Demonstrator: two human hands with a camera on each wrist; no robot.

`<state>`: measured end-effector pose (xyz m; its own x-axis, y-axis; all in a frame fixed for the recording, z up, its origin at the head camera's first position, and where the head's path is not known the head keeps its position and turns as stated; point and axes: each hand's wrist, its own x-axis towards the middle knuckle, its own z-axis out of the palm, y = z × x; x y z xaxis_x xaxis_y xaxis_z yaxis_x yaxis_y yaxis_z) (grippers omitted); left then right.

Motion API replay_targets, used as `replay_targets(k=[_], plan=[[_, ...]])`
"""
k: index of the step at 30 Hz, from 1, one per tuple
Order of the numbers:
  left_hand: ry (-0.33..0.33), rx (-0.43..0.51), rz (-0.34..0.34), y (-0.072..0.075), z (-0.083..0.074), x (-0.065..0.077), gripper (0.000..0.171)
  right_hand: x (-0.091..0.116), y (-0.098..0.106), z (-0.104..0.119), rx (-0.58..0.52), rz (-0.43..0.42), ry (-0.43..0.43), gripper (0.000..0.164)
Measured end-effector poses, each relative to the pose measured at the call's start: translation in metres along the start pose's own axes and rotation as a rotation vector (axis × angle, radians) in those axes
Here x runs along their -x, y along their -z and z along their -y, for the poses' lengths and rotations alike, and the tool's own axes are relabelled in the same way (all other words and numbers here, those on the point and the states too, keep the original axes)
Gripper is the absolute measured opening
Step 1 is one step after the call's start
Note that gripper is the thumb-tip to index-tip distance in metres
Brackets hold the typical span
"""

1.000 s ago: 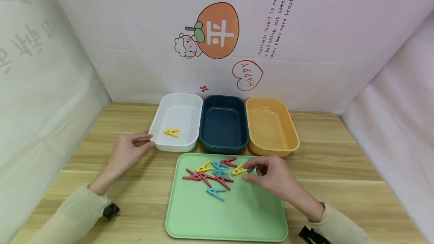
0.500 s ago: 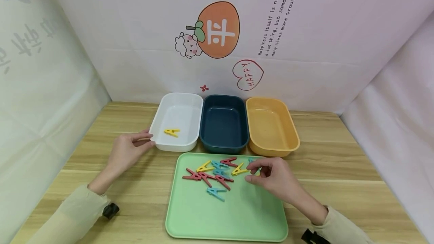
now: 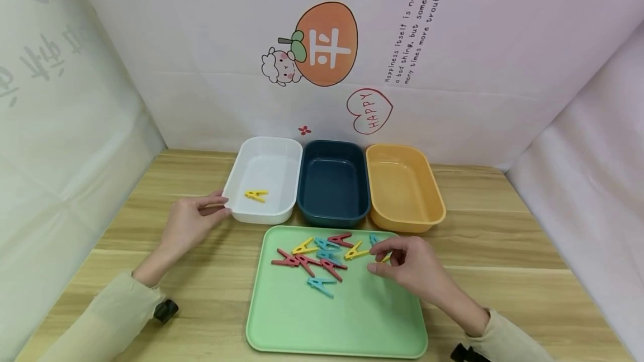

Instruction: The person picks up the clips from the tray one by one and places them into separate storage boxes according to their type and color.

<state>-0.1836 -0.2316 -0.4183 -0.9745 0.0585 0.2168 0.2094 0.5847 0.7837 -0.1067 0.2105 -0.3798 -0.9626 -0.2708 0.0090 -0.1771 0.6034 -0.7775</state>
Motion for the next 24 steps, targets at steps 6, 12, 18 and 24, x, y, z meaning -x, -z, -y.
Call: replay_targets(k=[6, 12, 18, 24], plan=[[-0.004, 0.011, 0.003, 0.001, 0.000, -0.001, 0.028, -0.003, -0.002, -0.002, 0.000, 0.030, 0.000, 0.024], [0.002, 0.024, 0.006, 0.000, 0.000, 0.000, 0.028, -0.007, -0.007, -0.003, 0.030, 0.063, -0.007, 0.024], [0.003, 0.028, 0.005, 0.000, 0.000, 0.000, 0.029, -0.012, -0.017, -0.004, 0.058, 0.081, 0.010, 0.027], [0.000, 0.025, 0.010, 0.000, 0.001, 0.000, 0.029, -0.016, -0.026, -0.006, 0.069, 0.097, 0.040, 0.025]])
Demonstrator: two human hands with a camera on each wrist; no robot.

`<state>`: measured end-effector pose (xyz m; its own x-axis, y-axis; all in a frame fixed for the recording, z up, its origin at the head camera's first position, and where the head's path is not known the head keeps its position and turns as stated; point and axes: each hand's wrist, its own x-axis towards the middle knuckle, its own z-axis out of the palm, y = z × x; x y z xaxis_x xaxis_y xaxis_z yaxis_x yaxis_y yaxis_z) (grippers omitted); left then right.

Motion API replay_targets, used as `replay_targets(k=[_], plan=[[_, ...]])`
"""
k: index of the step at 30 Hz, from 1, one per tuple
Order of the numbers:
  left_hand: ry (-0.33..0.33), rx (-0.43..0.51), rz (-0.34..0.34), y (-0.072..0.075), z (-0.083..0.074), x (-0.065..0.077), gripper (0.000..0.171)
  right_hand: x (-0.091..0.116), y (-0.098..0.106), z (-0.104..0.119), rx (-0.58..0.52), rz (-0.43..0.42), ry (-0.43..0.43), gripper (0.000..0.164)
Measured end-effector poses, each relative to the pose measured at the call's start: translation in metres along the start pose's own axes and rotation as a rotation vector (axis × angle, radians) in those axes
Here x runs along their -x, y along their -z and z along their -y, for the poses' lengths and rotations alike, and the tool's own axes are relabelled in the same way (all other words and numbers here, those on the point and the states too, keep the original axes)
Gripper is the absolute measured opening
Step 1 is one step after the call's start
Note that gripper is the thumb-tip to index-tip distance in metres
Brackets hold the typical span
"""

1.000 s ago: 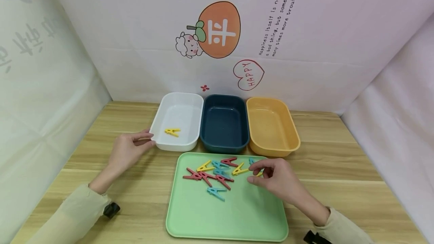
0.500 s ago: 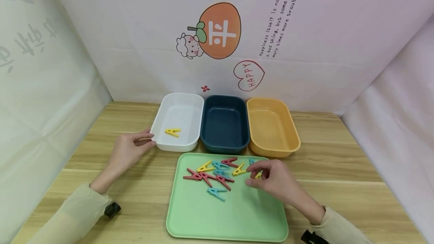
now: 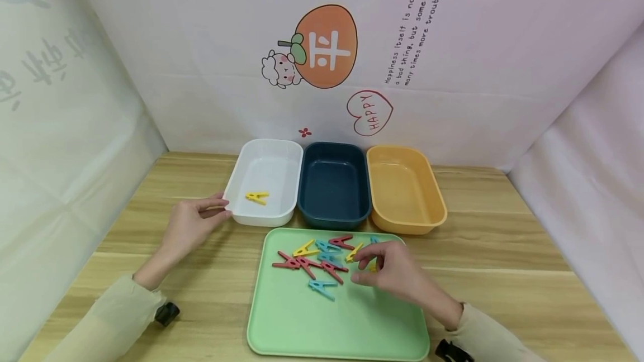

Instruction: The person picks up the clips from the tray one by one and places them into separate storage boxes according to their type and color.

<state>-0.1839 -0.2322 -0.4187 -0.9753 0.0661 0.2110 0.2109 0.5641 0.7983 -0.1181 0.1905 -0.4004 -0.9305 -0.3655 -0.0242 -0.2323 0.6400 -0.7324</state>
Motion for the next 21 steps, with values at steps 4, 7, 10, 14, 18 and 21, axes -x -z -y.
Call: replay_targets(k=[4, 7, 10, 14, 18, 21], plan=[[-0.001, 0.002, -0.001, 0.000, 0.000, 0.000, 0.029, -0.002, -0.004, -0.001, 0.010, 0.001, 0.010, 0.024], [-0.003, 0.007, -0.003, 0.000, -0.001, 0.001, 0.029, -0.004, -0.007, -0.002, 0.017, 0.000, 0.015, 0.024], [-0.001, 0.011, -0.004, 0.001, -0.003, 0.002, 0.029, -0.006, -0.010, -0.003, 0.018, 0.007, 0.023, 0.024], [0.005, 0.014, -0.002, 0.001, -0.004, 0.004, 0.030, -0.009, -0.015, -0.004, 0.019, 0.037, 0.009, 0.025], [0.002, 0.007, -0.003, 0.000, -0.002, 0.003, 0.030, -0.012, -0.018, -0.003, 0.030, 0.058, 0.004, 0.026], [-0.003, 0.001, -0.001, 0.000, -0.001, 0.001, 0.029, -0.013, -0.018, -0.002, 0.036, 0.060, -0.008, 0.027]])
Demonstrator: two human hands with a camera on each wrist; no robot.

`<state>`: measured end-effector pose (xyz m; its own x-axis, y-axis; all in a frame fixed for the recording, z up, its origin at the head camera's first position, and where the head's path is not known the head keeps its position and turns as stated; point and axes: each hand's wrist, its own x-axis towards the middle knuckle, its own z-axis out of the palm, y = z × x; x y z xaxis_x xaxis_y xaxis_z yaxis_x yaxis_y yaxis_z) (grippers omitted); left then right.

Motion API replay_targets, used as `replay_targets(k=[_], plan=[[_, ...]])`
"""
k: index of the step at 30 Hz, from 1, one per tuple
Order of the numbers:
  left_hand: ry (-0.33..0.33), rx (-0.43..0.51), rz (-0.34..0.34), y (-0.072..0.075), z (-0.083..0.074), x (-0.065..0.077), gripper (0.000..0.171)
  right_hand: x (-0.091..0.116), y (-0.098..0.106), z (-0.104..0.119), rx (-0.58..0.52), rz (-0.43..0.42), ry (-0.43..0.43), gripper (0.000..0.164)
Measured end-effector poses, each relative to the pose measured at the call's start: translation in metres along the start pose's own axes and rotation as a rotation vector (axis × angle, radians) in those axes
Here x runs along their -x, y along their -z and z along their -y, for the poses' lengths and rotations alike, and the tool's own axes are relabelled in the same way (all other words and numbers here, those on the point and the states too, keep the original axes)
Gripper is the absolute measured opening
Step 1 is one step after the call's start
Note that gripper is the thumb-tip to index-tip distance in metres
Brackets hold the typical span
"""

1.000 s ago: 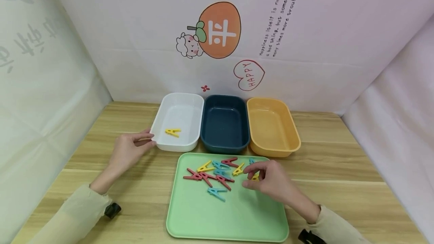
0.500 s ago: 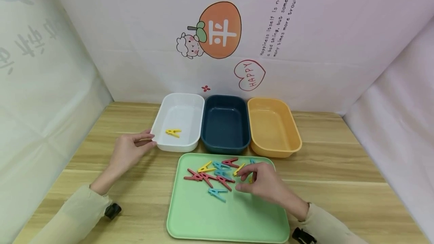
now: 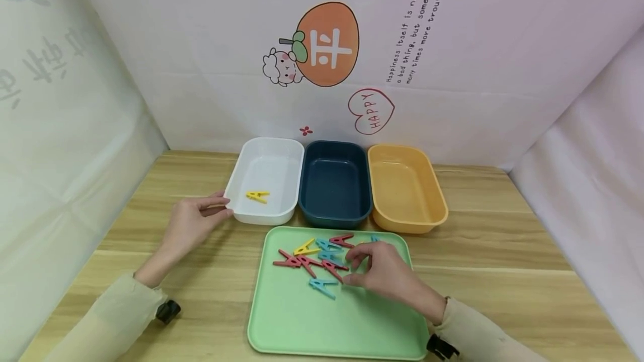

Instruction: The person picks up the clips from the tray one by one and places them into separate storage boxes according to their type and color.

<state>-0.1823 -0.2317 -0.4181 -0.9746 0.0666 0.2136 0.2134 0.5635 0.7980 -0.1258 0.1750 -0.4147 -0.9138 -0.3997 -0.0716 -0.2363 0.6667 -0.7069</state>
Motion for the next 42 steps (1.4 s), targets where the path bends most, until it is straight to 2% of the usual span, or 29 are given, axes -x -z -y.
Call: replay_targets(k=[4, 19, 29, 42], plan=[[-0.002, -0.001, 0.002, 0.000, 0.001, -0.002, 0.029, -0.002, -0.001, 0.001, 0.005, -0.002, -0.018, 0.027], [-0.002, -0.006, -0.002, 0.001, 0.000, 0.000, 0.030, -0.004, -0.010, 0.009, 0.114, -0.009, 0.010, 0.027], [-0.002, -0.004, 0.002, 0.000, 0.000, 0.001, 0.030, -0.004, -0.015, 0.009, 0.109, 0.005, -0.029, 0.026], [-0.011, -0.004, -0.001, -0.001, 0.001, -0.001, 0.030, -0.001, -0.015, 0.008, 0.146, -0.009, 0.001, 0.025]])
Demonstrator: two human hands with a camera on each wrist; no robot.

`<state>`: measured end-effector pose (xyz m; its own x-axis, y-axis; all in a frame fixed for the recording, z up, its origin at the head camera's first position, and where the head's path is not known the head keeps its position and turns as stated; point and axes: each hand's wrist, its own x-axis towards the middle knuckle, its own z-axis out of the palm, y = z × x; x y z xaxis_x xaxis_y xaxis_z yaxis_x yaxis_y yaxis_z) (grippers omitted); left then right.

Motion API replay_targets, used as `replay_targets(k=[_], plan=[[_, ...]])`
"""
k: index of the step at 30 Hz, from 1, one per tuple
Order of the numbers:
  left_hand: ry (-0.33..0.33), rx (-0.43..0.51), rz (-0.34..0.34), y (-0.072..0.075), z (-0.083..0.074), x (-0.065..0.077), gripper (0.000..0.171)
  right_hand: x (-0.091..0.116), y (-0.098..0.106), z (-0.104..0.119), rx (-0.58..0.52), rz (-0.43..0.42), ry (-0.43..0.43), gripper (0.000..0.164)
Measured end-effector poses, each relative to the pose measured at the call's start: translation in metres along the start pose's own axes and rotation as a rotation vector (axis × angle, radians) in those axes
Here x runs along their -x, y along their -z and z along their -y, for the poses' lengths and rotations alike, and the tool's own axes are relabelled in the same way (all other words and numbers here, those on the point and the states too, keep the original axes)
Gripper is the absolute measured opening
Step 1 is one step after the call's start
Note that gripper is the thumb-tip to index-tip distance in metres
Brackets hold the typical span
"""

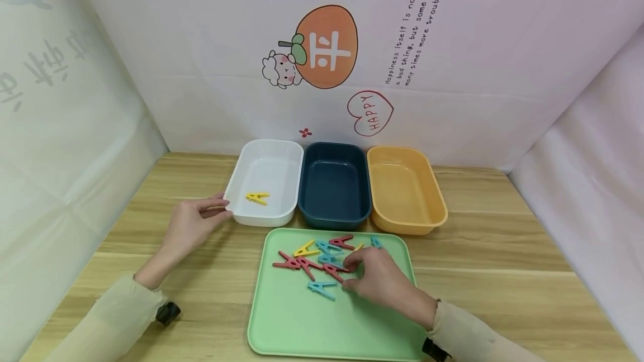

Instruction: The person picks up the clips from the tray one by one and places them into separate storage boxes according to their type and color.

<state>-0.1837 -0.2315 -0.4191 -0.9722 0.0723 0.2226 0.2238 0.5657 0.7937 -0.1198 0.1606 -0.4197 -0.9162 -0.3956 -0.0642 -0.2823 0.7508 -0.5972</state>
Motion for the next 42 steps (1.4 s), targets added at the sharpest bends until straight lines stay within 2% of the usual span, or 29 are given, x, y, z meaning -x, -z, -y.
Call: replay_targets(k=[18, 27, 33, 38, 42], plan=[[-0.006, -0.006, 0.001, 0.000, 0.000, 0.000, 0.029, 0.017, 0.008, -0.007, 0.017, -0.013, -0.035, 0.028], [0.007, -0.018, -0.004, 0.001, -0.004, 0.001, 0.029, 0.026, 0.011, -0.013, 0.015, -0.015, -0.080, 0.023], [0.012, -0.015, -0.002, 0.002, -0.005, 0.001, 0.030, 0.031, 0.013, -0.015, 0.007, -0.025, -0.087, 0.027], [0.011, -0.024, 0.000, 0.001, -0.003, 0.001, 0.030, 0.031, 0.012, -0.014, 0.007, -0.012, -0.116, 0.030], [0.011, -0.029, -0.001, 0.001, -0.002, 0.001, 0.029, 0.030, 0.010, -0.014, 0.011, -0.009, -0.104, 0.029]])
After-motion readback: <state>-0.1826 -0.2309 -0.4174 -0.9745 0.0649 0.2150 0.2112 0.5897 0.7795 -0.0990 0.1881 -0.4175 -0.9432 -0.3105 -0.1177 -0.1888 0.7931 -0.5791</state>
